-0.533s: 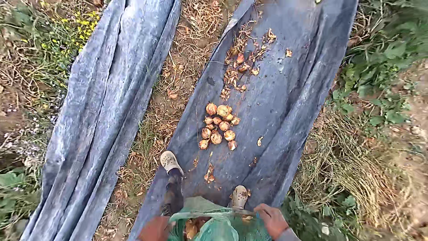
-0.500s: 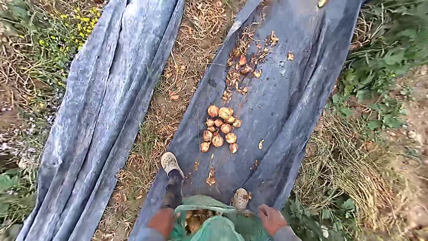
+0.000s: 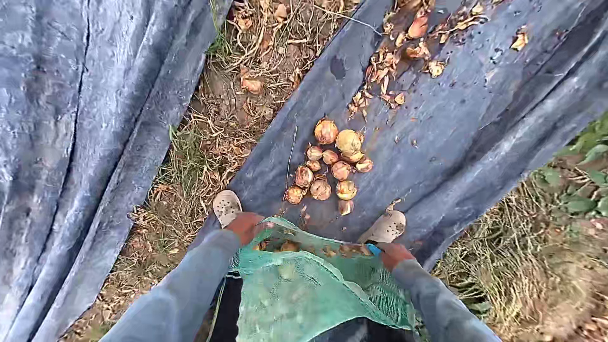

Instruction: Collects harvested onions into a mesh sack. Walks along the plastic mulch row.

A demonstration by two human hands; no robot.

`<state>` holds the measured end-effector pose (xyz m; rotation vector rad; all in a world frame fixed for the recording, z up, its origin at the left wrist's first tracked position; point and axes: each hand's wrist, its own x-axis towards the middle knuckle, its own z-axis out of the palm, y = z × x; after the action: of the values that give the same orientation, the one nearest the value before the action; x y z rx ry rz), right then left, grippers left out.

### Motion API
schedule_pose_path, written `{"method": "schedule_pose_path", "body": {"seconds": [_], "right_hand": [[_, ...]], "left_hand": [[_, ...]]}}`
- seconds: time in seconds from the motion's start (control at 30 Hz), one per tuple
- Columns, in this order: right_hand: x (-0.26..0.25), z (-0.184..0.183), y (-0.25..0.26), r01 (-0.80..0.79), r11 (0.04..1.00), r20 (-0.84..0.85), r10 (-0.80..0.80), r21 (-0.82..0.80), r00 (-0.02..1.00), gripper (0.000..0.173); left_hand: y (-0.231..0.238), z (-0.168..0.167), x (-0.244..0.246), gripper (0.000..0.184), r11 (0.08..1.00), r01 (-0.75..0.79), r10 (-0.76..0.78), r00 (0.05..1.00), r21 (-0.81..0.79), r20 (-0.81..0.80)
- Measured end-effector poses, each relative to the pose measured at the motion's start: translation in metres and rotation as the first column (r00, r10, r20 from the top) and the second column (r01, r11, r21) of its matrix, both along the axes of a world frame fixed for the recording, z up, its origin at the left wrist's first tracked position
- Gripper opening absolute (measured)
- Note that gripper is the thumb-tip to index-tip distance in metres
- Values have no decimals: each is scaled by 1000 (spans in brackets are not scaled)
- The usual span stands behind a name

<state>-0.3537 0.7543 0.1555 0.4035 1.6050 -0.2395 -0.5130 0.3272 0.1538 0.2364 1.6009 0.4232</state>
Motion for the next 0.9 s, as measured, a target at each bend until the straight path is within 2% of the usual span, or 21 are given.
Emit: {"method": "schedule_pose_path", "body": {"seconds": [0.07, 0.2, 0.3, 0.37, 0.47, 0.53, 0.63, 0.73, 0.77, 0.83, 0.9], "right_hand": [[-9, -44, 24, 29, 1000, -11, -28, 4, 1000, 35], [12, -135, 63, 88, 996, -67, -87, 18, 994, 31], [3, -172, 57, 139, 989, -88, -134, 49, 987, 30], [-13, -186, 49, 164, 984, -159, -151, 69, 976, 31], [-42, -194, 47, 178, 978, -219, -152, 109, 964, 33], [-52, -195, 46, 161, 979, -199, -134, 126, 971, 30], [-60, -193, 44, 142, 979, -190, -113, 145, 975, 29], [-69, -190, 36, 165, 971, -225, -124, 175, 966, 29], [-75, -187, 33, 220, 957, -301, -157, 188, 940, 28], [-98, -178, 37, 427, 897, -526, -309, 117, 792, 37], [-136, -178, 50, 609, 777, -620, -559, -160, 551, 52]], "left_hand": [[17, -35, 4, 50, 992, -109, 113, 991, -70, 66], [48, -137, 37, 58, 934, 1, 38, 994, -357, 104], [70, -190, 40, 55, 877, -44, 60, 998, -479, 17], [93, -198, 13, 49, 841, 25, -27, 1000, -540, 4], [115, -194, -26, 53, 813, 130, -114, 991, -568, 64], [110, -192, -29, 47, 804, 96, -117, 993, -587, 2], [110, -191, -43, 39, 818, -56, -55, 983, -572, -176], [128, -182, -76, 37, 837, -73, -113, 947, -542, -302], [133, -182, -86, 35, 837, -43, -142, 945, -545, -293], [142, -179, -102, 34, 833, 46, -212, 947, -551, -241], [151, -174, -121, 34, 851, 90, -244, 940, -518, -237]]}}
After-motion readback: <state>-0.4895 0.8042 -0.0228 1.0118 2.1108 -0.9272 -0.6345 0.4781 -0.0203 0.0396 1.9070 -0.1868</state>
